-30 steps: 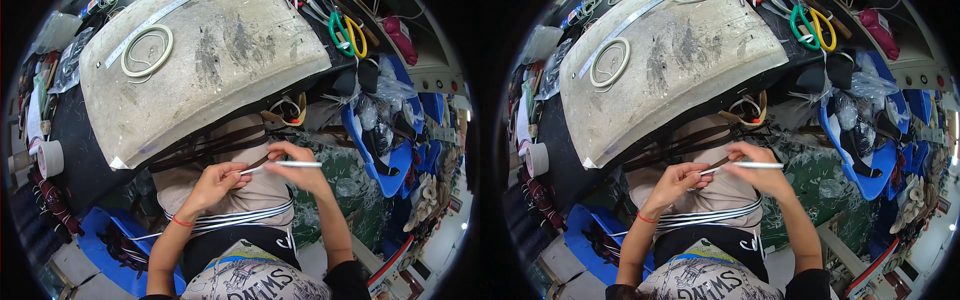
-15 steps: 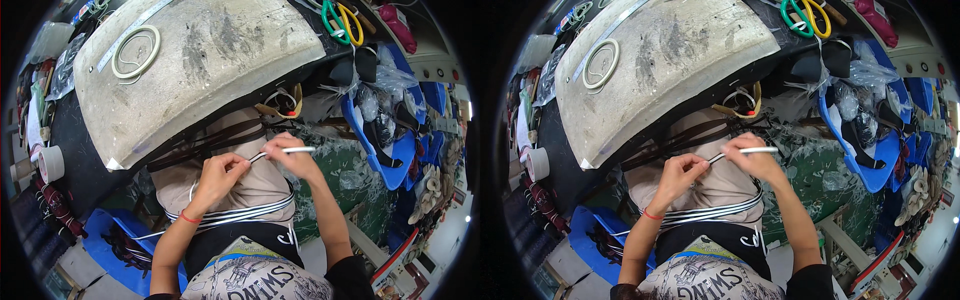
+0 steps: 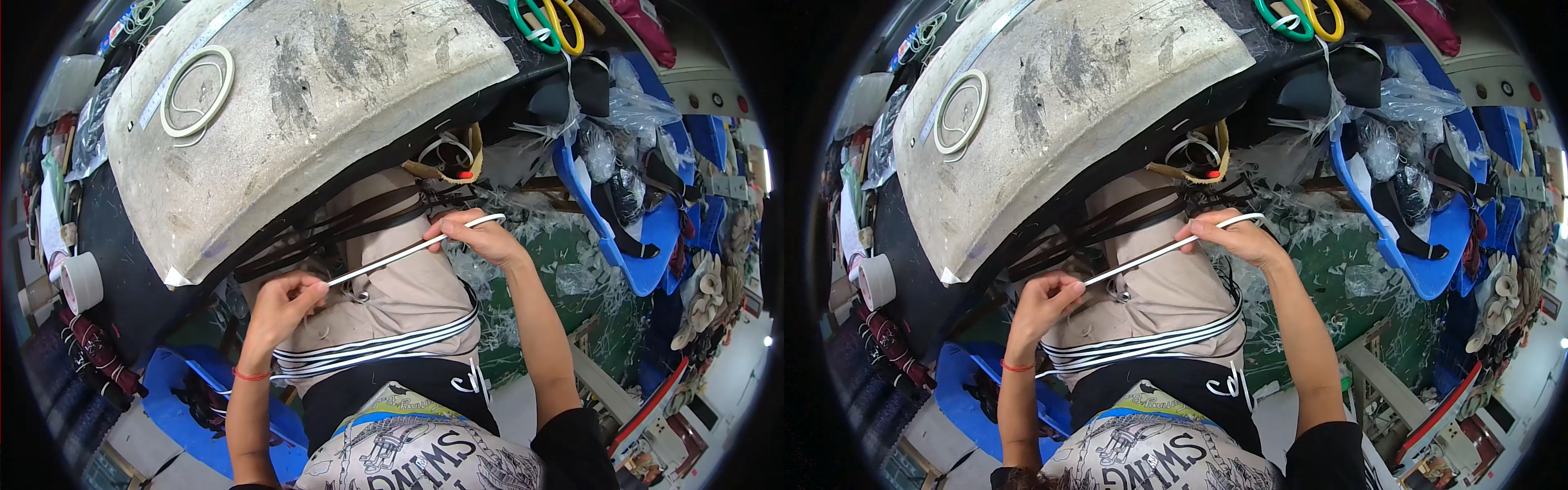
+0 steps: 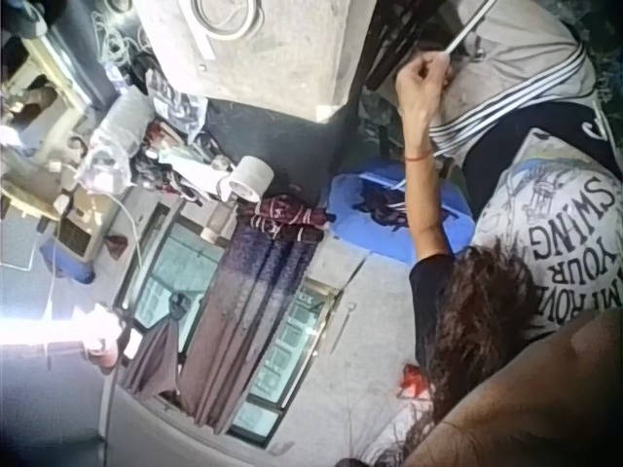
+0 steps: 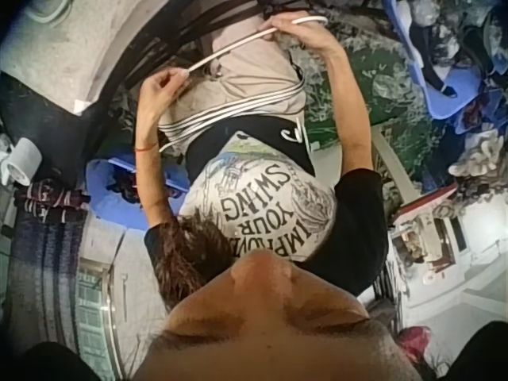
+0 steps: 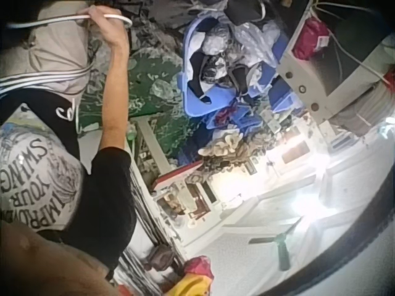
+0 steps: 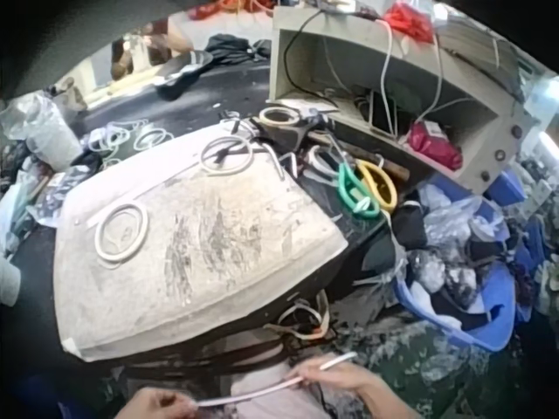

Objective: Applying white adhesive trim or tape to black shoe components while working at a bench.

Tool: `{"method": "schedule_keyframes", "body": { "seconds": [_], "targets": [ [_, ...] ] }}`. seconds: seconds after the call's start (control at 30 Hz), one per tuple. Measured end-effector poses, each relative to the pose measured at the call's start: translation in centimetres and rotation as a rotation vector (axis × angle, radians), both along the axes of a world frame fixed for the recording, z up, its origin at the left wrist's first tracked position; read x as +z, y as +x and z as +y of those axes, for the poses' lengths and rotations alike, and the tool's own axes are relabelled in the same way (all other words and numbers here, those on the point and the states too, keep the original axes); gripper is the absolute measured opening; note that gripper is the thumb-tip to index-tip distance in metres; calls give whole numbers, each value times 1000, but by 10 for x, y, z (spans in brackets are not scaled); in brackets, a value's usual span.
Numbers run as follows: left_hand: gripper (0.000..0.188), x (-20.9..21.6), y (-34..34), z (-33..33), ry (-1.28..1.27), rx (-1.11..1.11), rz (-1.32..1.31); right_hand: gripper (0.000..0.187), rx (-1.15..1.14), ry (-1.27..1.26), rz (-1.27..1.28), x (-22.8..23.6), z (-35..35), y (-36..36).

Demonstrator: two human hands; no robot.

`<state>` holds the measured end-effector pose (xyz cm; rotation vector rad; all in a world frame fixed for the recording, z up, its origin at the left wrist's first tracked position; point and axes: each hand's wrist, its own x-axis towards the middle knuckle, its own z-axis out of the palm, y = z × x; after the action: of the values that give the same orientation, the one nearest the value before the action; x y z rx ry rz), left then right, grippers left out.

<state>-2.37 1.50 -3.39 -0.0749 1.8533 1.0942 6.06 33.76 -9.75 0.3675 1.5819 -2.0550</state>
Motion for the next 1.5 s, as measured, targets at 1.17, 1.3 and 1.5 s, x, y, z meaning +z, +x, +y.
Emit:
{"method": "schedule_keyframes", "body": {
  "seconds": [1.17, 1.3, 1.5],
  "targets": [
    [26, 0, -8, 73, 88, -350, 327, 36, -19, -37, -7, -7, 2, 4],
    [25, 0, -10, 51, 26, -335, 326, 38, -15, -73, -69, -7, 4, 5],
    [25, 14, -9, -13, -164, -227, 288, 34, -10, -72, 2, -10, 0, 4]
  ]
}}
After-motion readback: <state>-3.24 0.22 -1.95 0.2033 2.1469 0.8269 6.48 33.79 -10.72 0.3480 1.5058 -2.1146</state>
